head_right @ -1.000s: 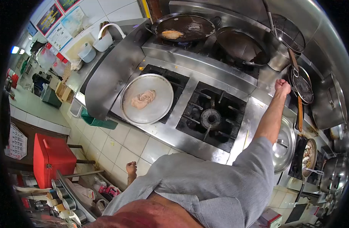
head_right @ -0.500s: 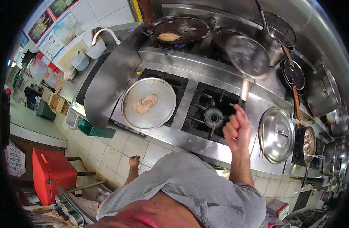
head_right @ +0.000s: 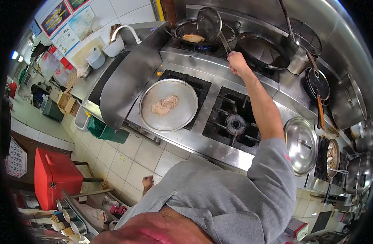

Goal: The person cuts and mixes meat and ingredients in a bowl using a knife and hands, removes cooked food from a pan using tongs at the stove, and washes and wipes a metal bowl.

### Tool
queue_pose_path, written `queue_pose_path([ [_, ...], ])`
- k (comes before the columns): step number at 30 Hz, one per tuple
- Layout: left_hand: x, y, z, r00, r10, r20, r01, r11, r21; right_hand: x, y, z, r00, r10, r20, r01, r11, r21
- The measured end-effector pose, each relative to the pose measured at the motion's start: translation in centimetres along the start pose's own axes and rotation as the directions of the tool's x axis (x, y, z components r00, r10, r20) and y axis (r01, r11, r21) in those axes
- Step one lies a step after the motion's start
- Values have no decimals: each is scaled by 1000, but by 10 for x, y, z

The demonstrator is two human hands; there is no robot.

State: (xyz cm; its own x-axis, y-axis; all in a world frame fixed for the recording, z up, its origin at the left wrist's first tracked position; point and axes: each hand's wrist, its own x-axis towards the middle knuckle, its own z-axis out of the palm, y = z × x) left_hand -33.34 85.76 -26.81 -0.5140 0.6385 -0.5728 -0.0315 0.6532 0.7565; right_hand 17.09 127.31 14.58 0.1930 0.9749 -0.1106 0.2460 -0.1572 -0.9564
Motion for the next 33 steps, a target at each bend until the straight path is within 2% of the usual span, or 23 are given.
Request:
queue_pose_path([
  [1, -9, -14, -6, 999, 42, 14, -44, 991, 129, 7, -3, 1, 998, 33, 56, -35, 999, 35],
  [3, -16, -64, -15, 998, -62, -14, 63, 996, 62, 11, -7, 4, 992, 59, 116, -68, 995, 68],
  [4, -16, -87, -13, 977, -211, -32, 204, 969, -141, 9, -12, 7, 990, 74, 118, -83, 994, 68],
  [5, -21, -97, -11, 977, -210, -36, 202, 968, -147, 8, -15, 9, 989, 90, 120, -98, 993, 68],
  [7, -31, -111, -4, 960, -171, -222, 165, 985, -46, 7, -15, 9, 987, 74, 144, -88, 991, 97],
  [8, -31, -114, 0, 959, -173, -226, 166, 985, -50, 6, -15, 10, 985, 61, 163, -82, 989, 126],
  [11, -33, -111, 4, 951, -213, -223, 206, 977, -56, -6, -19, 13, 990, 12, 143, -29, 993, 114],
  [13, -44, -70, 5, 967, -246, -68, 214, 928, -304, -10, -20, 15, 991, -10, 132, -2, 996, 91],
  [14, -50, -50, 11, 959, -244, -144, 183, 921, -344, -12, -20, 16, 992, -32, 118, 24, 998, 66],
  [17, -36, -21, 18, 970, -168, -174, 118, 958, -262, -13, -18, 16, 991, -30, 130, 18, 996, 88],
  [18, -29, -13, 13, 979, -171, -107, 147, 969, -198, -15, -17, 15, 991, -30, 129, 19, 996, 90],
  [22, -13, -3, 14, 984, -97, -147, 52, 958, -283, -25, -15, 13, 991, -58, 119, 48, 995, 83],
  [26, -10, -4, 14, 982, -123, -143, 87, 968, -234, -36, -12, 14, 992, -79, 94, 77, 997, 23],
  [28, -17, -4, 17, 976, -161, -146, 142, 981, -136, -42, -13, 17, 994, -70, 81, 68, 997, 25],
  [31, -28, -6, 22, 971, -167, -173, 143, 979, -144, -47, -9, 18, 995, -77, 68, 75, 997, 20],
  [32, -30, -6, 18, 979, -171, -108, 152, 975, -161, -46, -8, 19, 993, -92, 69, 91, 996, 13],
  [33, -32, -6, 18, 979, -172, -109, 153, 975, -162, -46, -7, 19, 993, -92, 71, 91, 996, 13],
])
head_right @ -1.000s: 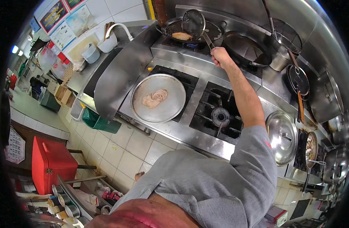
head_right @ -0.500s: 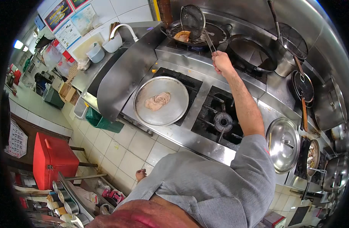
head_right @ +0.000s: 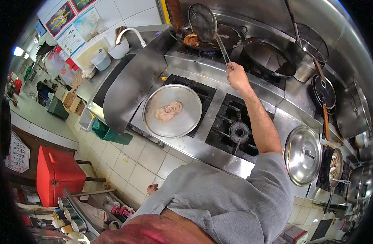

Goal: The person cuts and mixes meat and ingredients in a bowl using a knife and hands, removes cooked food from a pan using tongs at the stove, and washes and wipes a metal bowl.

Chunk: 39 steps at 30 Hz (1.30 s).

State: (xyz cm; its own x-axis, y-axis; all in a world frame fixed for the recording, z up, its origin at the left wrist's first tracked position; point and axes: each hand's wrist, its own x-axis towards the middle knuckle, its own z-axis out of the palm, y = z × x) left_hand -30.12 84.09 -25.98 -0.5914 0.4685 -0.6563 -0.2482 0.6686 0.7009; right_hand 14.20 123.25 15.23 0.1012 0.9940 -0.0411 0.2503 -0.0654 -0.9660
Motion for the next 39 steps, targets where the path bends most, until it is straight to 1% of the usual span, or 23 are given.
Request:
queue_pose_path([
  [2, -6, -2, 1, 997, -4, -72, 3, 1000, -20, 0, 1, 0, 1000, -9, -10, 9, 1000, 7],
  [5, -2, -4, -3, 998, -13, -62, 8, 997, -71, -5, -6, 7, 1000, -14, 14, 14, 1000, -9],
  [9, -2, 1, -3, 997, -12, -76, 9, 999, -36, 14, 3, 7, 1000, 2, 7, -1, 998, -63],
  [11, 1, 3, -4, 1000, -12, -21, 11, 999, -50, 25, 6, 6, 999, 3, -50, -12, 985, -175],
  [12, 1, 5, -4, 1000, -10, -23, 9, 999, -51, 37, 14, 3, 999, 2, -49, -10, 985, -173],
  [14, 4, 5, -5, 1000, -17, -18, 16, 999, -48, 62, 33, -4, 977, -180, -117, 102, 868, -485],
  [15, 5, 3, -5, 1000, -17, -19, 16, 999, -49, 56, 23, -6, 979, -128, -161, 36, 877, -479],
  [16, 4, -1, -6, 999, -26, -45, 22, 996, -81, 57, 20, -7, 979, -128, -160, 37, 877, -479],
  [18, 1, -5, -5, 997, -35, -72, 27, 993, -115, 63, 16, -15, 984, -61, -165, -16, 902, -431],
  [19, -2, -7, -5, 994, -46, -100, 38, 996, -83, 66, 13, -20, 992, 0, -128, -48, 928, -370],
  [20, -5, -8, -6, 990, -56, -129, 50, 997, -51, 69, 12, -22, 992, -1, -127, -47, 928, -370],
  [21, -6, -10, -7, 990, -55, -129, 49, 997, -51, 66, 3, -25, 995, 48, -85, -70, 955, -287],
  [23, -9, -14, -10, 992, -64, -104, 59, 997, -50, 75, 4, -32, 994, 112, -10, -113, 987, -111],
  [24, -10, -16, -13, 993, -63, -103, 58, 997, -50, 83, 2, -36, 994, 111, -11, -112, 987, -111],
  [26, -7, -20, -17, 999, -40, 32, 43, 994, -103, 95, -2, -39, 972, 205, 111, -203, 979, -29],
  [28, -5, -20, -15, 998, -52, 21, 54, 994, -100, 96, -10, -37, 966, 227, 123, -227, 974, -8],
  [30, -6, -18, -10, 998, -64, 8, 65, 993, -99, 100, -13, -35, 940, 262, 218, -300, 939, 168],
  [31, -8, -17, -5, 998, -59, -36, 55, 993, -100, 101, -13, -33, 940, 261, 220, -300, 939, 167],
  [33, -10, -14, -1, 995, -54, -83, 45, 994, -103, 103, -12, -28, 900, 291, 325, -400, 847, 350],
  [34, -10, -12, 1, 995, -47, -86, 39, 994, -100, 103, -10, -25, 900, 289, 327, -400, 848, 349],
  [36, -11, -11, 1, 995, -39, -87, 31, 995, -94, 98, -6, -21, 881, 262, 395, -445, 743, 500],
  [37, -10, -11, 1, 995, -40, -97, 33, 997, -72, 94, -6, -18, 883, 259, 392, -453, 688, 566],
  [39, -8, -13, -1, 994, -36, -104, 31, 998, -48, 88, -7, -13, 886, 240, 398, -449, 663, 599],
])
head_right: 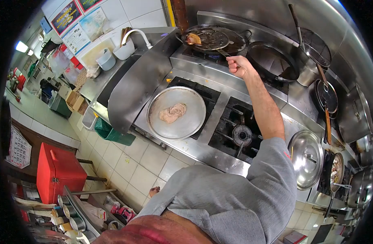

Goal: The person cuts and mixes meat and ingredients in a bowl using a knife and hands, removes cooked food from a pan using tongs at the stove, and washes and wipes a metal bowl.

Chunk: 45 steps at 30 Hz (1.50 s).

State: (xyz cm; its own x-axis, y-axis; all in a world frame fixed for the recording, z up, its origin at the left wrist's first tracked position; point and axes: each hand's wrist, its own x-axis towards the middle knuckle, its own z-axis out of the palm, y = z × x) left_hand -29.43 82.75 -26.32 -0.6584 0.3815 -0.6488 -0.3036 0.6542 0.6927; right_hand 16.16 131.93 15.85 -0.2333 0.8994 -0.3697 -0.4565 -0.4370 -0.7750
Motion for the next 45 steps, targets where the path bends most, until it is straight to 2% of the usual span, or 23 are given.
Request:
queue_pose_path([
  [2, 5, -3, -6, 993, 25, 119, -5, 986, -164, -4, 4, 5, 1000, -17, 23, 16, 998, 64],
  [5, -4, 7, -6, 995, 45, 88, -41, 998, -43, -5, 4, 7, 999, 1, 53, -8, 993, 121],
  [9, 5, 10, -10, 988, 116, 105, -115, 993, -17, -3, 4, 4, 998, -53, 33, 46, 980, 191],
  [10, 13, 11, -16, 961, 14, 278, 32, 986, -161, 2, 13, 4, 997, -70, 31, 64, 985, 160],
  [12, 19, 10, -17, 887, -58, 457, 196, 945, -262, -2, 29, 25, 992, -120, -34, 122, 991, 60],
  [14, 16, 7, -7, 983, 41, 178, -51, 997, 52, 3, 15, 25, 993, -121, 2, 120, 987, 107],
  [15, 19, 5, -12, 983, 40, 180, -52, 997, 63, 4, 12, 23, 993, -109, 35, 103, 983, 153],
  [17, 34, -4, -13, 956, 80, 283, -51, 993, -110, -6, 9, 27, 991, -131, -6, 130, 981, 143],
  [19, 36, -1, -10, 961, 67, 267, -48, 996, -76, -16, 11, 33, 987, -156, -29, 157, 985, 64],
  [20, 32, 1, -8, 969, 50, 243, -41, 998, -43, -14, 9, 30, 991, -132, -33, 135, 983, 122],
  [24, 18, 11, -2, 991, 38, 132, -42, 999, 27, -20, 15, 22, 988, -150, -22, 151, 980, 132],
  [26, 26, 15, -3, 968, 41, 248, -30, 998, -47, -38, 20, 40, 971, -197, -134, 198, 980, -7],
  [27, 30, 15, -3, 951, 43, 305, -18, 996, -84, -38, 16, 35, 970, -201, -139, 202, 979, -8],
  [29, 32, 12, -9, 911, 43, 409, 19, 989, -147, -30, 8, 16, 991, -120, -61, 127, 985, 118],
  [30, 35, 10, -2, 956, 32, 291, -34, 999, 2, -33, 8, 18, 995, -96, -36, 100, 981, 166],
  [34, 45, 20, 8, 973, 66, 220, -97, 986, 134, -37, 13, 27, 989, -141, -44, 146, 978, 147],
  [35, 39, 24, 8, 974, 61, 219, -93, 986, 139, -35, 12, 22, 984, -158, -76, 168, 976, 140],
  [37, 39, 31, 17, 980, 71, 188, -76, 997, 17, -40, 13, 28, 985, -156, -73, 164, 979, 118],
  [39, 40, 36, 25, 985, 45, 166, -50, 999, 22, -44, 16, 38, 985, -170, -39, 174, 978, 113],
  [41, 41, 28, 20, 974, 71, 217, -76, 997, 17, -40, 11, 38, 990, -126, -64, 135, 977, 167],
  [43, 40, 21, 15, 984, 86, 157, -101, 991, 88, -30, 10, 28, 997, -59, -42, 68, 967, 244],
  [44, 47, 15, 13, 948, 180, 262, -221, 966, 137, -26, 9, 24, 999, -38, -21, 42, 963, 267],
  [45, 36, 21, 16, 959, 148, 242, -178, 978, 110, -27, 4, 25, 999, -46, -15, 48, 964, 260],
])
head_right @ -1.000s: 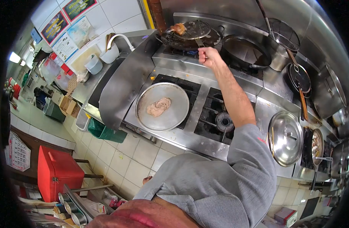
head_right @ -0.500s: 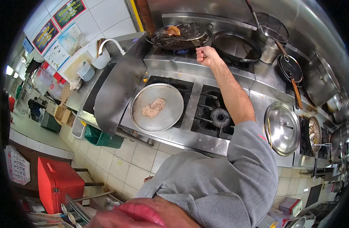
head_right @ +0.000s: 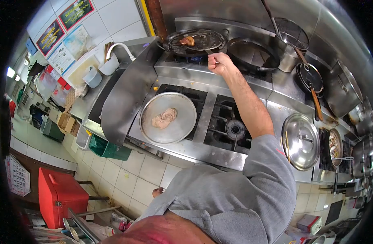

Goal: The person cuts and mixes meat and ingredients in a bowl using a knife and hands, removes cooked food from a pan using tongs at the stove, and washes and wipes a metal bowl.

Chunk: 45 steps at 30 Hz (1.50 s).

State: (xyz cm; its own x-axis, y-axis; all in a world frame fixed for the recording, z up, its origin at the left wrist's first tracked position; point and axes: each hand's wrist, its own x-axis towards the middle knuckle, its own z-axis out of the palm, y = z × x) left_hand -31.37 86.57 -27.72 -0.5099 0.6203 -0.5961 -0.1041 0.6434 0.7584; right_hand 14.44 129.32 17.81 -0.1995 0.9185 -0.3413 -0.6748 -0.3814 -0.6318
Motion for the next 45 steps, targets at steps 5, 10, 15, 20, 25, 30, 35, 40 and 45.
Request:
queue_pose_path([
  [5, -4, -10, -4, 995, 6, 104, 7, 992, -127, -30, -14, 24, 955, -292, 52, 294, 911, -289],
  [10, -8, -8, -9, 998, -45, 49, 45, 999, 7, -18, -28, 31, 916, -400, 39, 370, 800, -472],
  [15, -18, 9, -3, 1000, 10, -20, -9, 998, 65, 5, -13, 33, 980, -37, 195, 50, 996, -67],
  [20, -3, 13, 2, 999, -38, -36, 35, 997, -65, 7, 8, 28, 978, 52, 201, -65, 996, 55],
  [25, -12, 7, -1, 992, -96, -87, 89, 992, -85, -3, 11, 38, 980, 67, 188, -89, 990, 112],
  [30, -11, -6, -13, 998, -64, 16, 65, 990, -123, -20, 17, 51, 989, 44, 138, -69, 981, 180],
  [35, 35, -34, -20, 821, 489, 296, -557, 799, 225, 5, 14, 44, 1000, -6, 23, 11, 980, -200],
  [40, 13, 2, -10, 995, 102, 21, -98, 985, -142, -12, 22, 20, 979, -183, -89, 113, 850, -515],
  [45, -17, 104, -30, 971, 229, 74, -64, 544, -837, -40, 28, -8, 981, -196, -3, 169, 856, -489],
])
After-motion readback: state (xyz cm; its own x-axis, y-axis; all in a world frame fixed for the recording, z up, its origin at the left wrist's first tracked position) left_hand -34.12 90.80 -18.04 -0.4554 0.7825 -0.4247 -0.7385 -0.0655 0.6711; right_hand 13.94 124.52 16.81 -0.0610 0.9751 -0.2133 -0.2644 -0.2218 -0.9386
